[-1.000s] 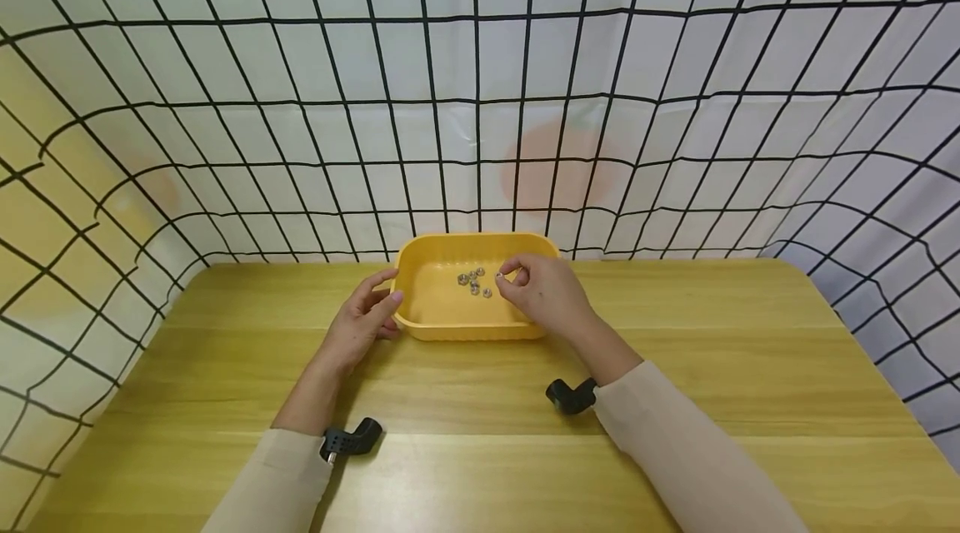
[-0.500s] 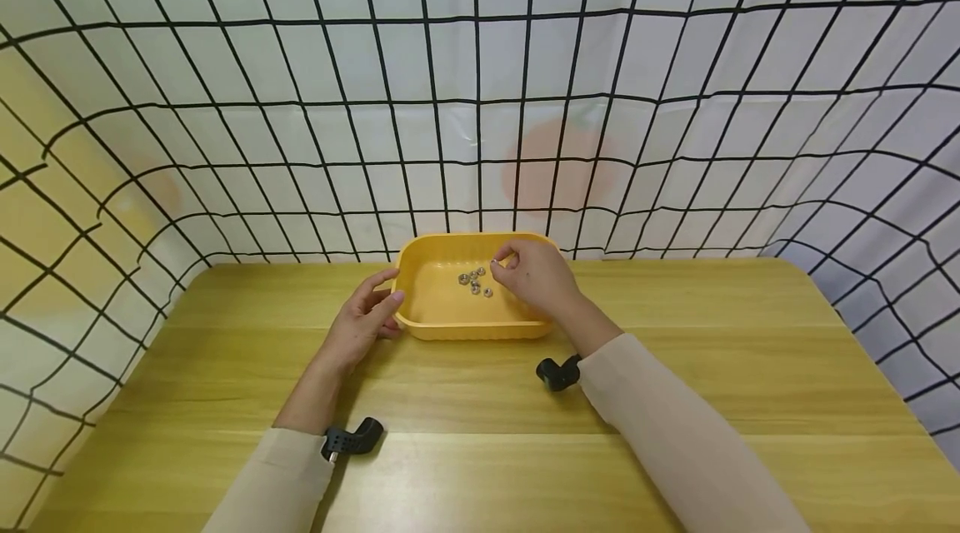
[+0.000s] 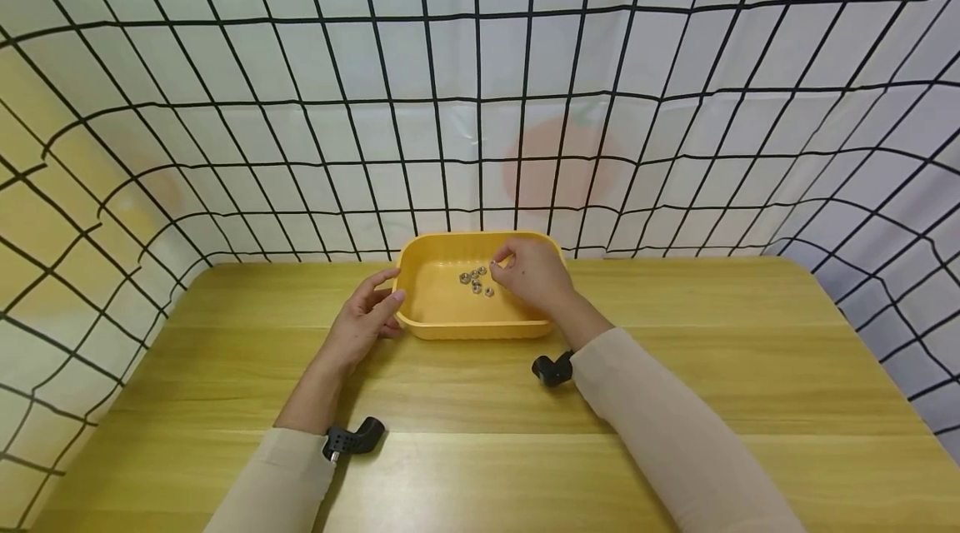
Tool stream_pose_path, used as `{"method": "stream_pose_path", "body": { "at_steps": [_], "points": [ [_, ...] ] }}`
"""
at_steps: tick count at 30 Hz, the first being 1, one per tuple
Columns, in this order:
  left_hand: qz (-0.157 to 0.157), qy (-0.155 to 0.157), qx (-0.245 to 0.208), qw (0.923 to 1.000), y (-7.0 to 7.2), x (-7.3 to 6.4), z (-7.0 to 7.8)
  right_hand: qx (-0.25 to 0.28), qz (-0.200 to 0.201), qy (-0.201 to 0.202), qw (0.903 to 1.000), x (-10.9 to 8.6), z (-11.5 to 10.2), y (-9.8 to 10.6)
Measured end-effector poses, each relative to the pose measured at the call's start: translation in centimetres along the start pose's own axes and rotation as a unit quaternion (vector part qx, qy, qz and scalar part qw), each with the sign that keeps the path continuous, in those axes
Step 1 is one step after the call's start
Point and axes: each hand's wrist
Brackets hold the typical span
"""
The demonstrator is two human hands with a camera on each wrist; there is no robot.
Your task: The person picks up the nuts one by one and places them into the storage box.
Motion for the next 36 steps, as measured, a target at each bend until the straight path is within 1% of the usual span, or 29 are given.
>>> {"method": "stream_pose_path", "body": {
  "at_steps": [3, 7, 13, 15, 21, 28, 33, 36],
  "points": [
    [0.001, 0.000, 0.000, 1.0000, -0.1, 0.0, 0.0, 0.000, -0.006, -0.004, 1.0000, 0.1, 0.1, -0.2],
    [0.005, 0.001, -0.001, 1.0000, -0.1, -0.1, 0.1, 0.000, -0.004, -0.006, 1.0000, 0.2, 0.1, -0.3],
    [0.003, 0.001, -0.002, 1.0000, -0.1, -0.1, 0.0, 0.019, -0.004, -0.024, 0.9995, 0.1, 0.0, -0.2],
    [0.003, 0.002, -0.001, 1.0000, -0.1, -0.1, 0.0, 0.026, 0.002, -0.028, 0.9993, 0.1, -0.1, -0.1],
    [0.001, 0.005, 0.002, 1.0000, -0.1, -0.1, 0.1, 0.032, 0.031, -0.024, 0.9987, 0.1, -0.1, -0.2],
    [0.001, 0.005, 0.001, 1.0000, -0.2, -0.1, 0.0, 0.064, 0.071, 0.007, 0.9954, -0.3, 0.1, 0.0],
    [-0.001, 0.003, 0.002, 1.0000, -0.1, -0.1, 0.0, 0.109, 0.118, 0.033, 0.9865, -0.9, 0.3, 0.3],
    [-0.002, 0.003, -0.003, 1.0000, 0.0, -0.2, 0.1, 0.123, 0.147, 0.054, 0.9800, -1.5, 0.5, 0.8]
  ]
}}
Point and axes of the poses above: each hand's wrist, its own x-axis towards the middle knuckle, its own y-axis out of the back of the hand, z = x × y, and after that the axes turned 3 degrees about z, right-handed
